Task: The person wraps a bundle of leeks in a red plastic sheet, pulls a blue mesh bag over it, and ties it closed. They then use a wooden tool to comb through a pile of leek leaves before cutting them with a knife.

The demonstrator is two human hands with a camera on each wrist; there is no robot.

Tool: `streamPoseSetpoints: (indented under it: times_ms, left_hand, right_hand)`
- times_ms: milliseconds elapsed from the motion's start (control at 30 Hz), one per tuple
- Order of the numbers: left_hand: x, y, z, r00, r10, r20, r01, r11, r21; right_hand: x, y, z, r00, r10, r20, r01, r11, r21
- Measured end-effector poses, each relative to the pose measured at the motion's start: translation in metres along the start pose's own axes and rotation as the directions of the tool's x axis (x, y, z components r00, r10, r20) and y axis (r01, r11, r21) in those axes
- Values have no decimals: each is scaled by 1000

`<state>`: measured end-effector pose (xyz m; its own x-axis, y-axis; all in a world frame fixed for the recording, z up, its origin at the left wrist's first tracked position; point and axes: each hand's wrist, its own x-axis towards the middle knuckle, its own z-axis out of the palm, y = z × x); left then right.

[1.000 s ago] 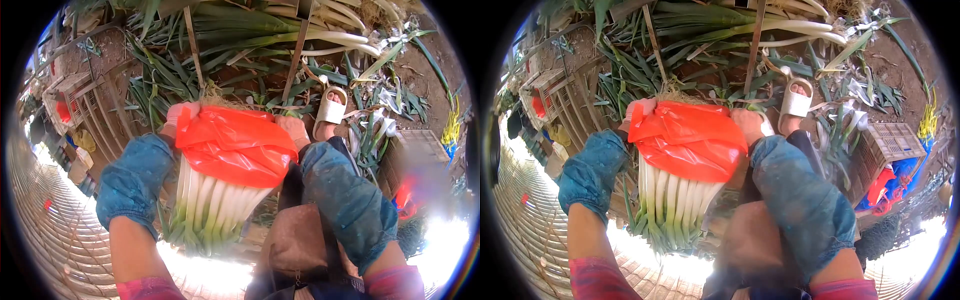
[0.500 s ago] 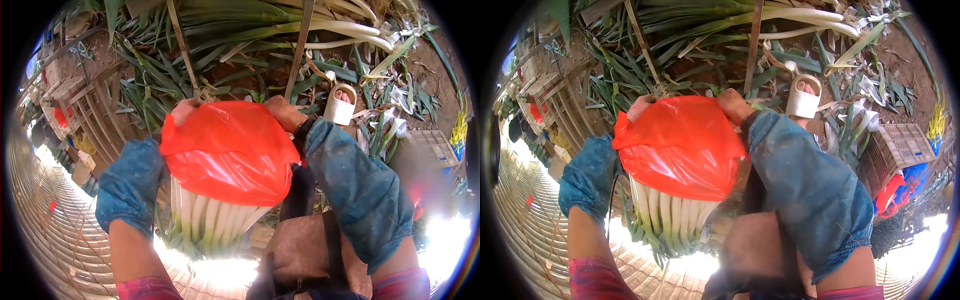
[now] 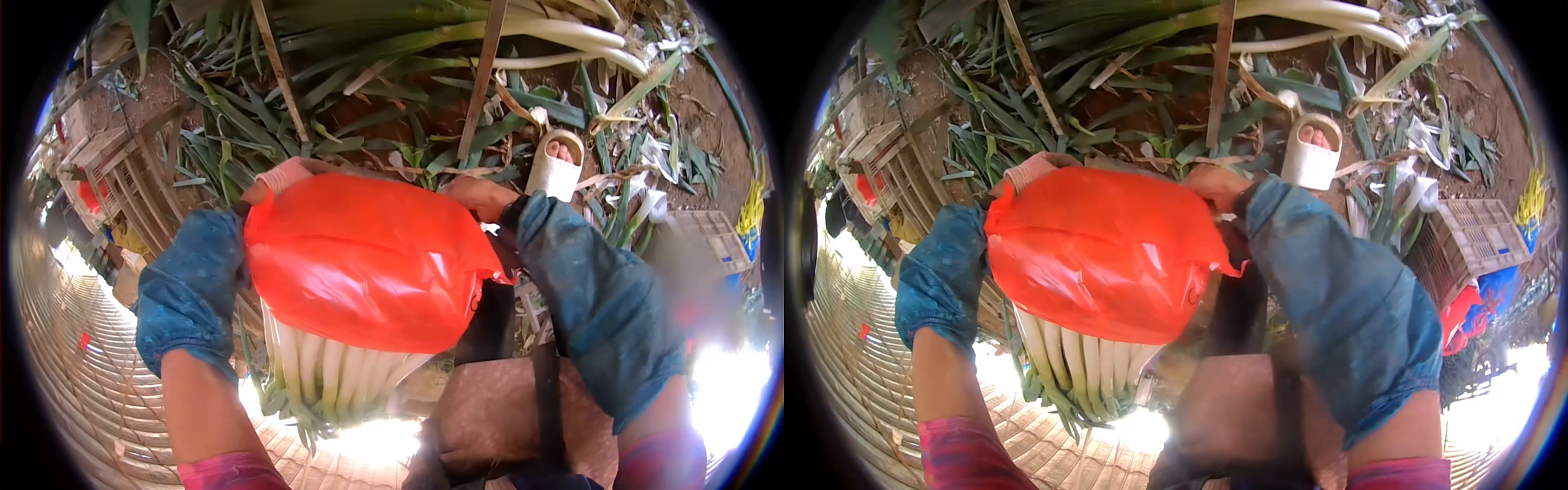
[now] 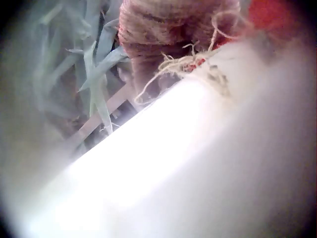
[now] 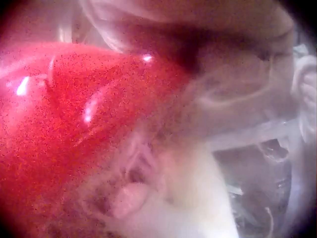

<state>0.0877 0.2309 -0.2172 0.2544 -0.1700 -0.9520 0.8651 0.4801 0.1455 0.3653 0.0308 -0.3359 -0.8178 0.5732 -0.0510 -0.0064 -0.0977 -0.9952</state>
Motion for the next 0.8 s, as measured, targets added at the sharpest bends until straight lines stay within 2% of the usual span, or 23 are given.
streamPoseSetpoints:
  times_ms: [33, 100, 200, 267, 367, 467, 533, 567, 600, 667, 767, 800]
  left_hand:
    - [0, -3, -2, 1000, -2, 11, 2, 1000, 19]
    - [3, -5, -5, 999, 0, 32, -2, 998, 59]
    - [4, -8, -8, 999, 10, 43, -14, 994, 110]
    - [3, -9, -11, 999, 18, 30, -23, 989, 146]
    - [-8, -14, -9, 999, 50, 10, -51, 976, 212]
    - [-35, -22, -3, 985, 156, -75, -127, 946, 297]
    - [-64, -29, 0, 966, 187, -179, -140, 959, 246]
    - [-80, -31, 0, 949, 198, -247, -161, 974, 162]
    - [-103, -27, 2, 939, 152, -309, -159, 987, 1]
    - [-146, -19, 13, 911, 47, -410, -190, 930, -314]
    - [-195, -28, 43, 767, 271, -582, -385, 919, -80]
    - [-209, -20, 61, 719, 335, -609, -351, 931, 98]
  right_hand:
    - [-4, 3, 8, 993, -78, -87, 81, 996, 31]
    - [-19, 4, 26, 981, -68, -184, 77, 996, 44]
    - [-39, -2, 69, 921, 137, -364, -102, 988, 115]
    - [-47, -17, 107, 818, 312, -484, -214, 945, 247]
    - [-59, -49, 152, 657, 544, -522, -305, 825, 476]
    - [-65, -78, 178, 540, 676, -502, -264, 702, 662]
    - [-58, -93, 183, 492, 721, -488, -170, 630, 758]
    - [-54, -100, 179, 483, 728, -486, -119, 604, 788]
    - [-52, -105, 173, 479, 736, -479, -45, 566, 823]
    - [-46, -126, 158, 468, 767, -438, 94, 449, 888]
    - [-36, -179, 115, 464, 874, -145, 245, 30, 969]
    - [-30, -197, 98, 478, 877, -47, 295, -110, 949]
